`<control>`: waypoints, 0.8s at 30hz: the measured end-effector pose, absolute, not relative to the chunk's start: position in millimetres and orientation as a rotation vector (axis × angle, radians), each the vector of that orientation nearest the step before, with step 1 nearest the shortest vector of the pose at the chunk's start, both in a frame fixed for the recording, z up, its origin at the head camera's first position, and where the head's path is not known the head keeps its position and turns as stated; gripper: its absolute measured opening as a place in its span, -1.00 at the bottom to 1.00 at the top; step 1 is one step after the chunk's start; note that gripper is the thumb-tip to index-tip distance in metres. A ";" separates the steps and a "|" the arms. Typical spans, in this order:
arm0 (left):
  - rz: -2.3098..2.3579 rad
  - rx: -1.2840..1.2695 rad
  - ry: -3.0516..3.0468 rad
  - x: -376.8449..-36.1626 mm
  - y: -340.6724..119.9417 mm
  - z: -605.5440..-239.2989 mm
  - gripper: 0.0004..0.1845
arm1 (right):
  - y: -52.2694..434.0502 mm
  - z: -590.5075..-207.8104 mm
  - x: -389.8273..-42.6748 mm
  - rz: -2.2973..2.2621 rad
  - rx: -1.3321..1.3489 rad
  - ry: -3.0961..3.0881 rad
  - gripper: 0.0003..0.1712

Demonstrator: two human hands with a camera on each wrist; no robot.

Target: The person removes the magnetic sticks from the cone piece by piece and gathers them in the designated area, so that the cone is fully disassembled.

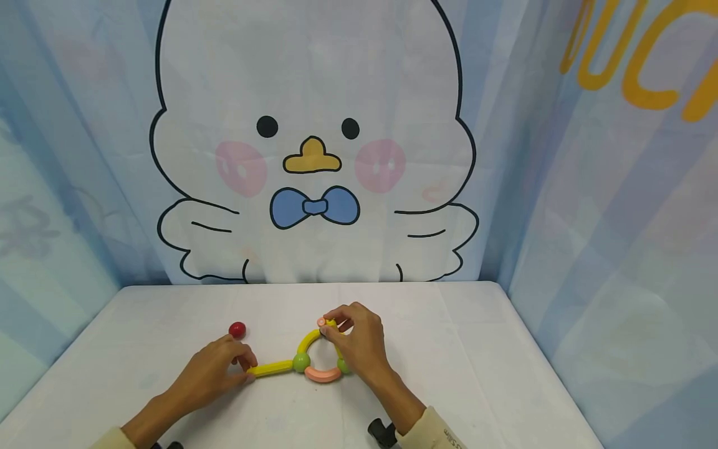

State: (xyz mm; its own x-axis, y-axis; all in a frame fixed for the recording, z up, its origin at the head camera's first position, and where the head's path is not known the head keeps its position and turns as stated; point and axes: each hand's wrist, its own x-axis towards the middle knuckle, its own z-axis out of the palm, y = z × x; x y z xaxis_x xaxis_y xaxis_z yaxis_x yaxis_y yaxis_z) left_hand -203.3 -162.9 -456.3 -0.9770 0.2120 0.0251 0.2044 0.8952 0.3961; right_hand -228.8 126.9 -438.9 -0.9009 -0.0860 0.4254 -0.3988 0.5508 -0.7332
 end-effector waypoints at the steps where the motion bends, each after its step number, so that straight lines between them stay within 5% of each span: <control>1: 0.628 0.338 3.040 -203.6 -163.0 -456.6 -0.76 | 126.9 -438.7 -228.7 1.285 0.398 -2.449 -0.82; 24: 1.167 0.622 3.143 -224.3 -91.7 -429.0 -0.79 | 127.0 -437.7 -228.7 1.279 0.404 -2.456 -0.83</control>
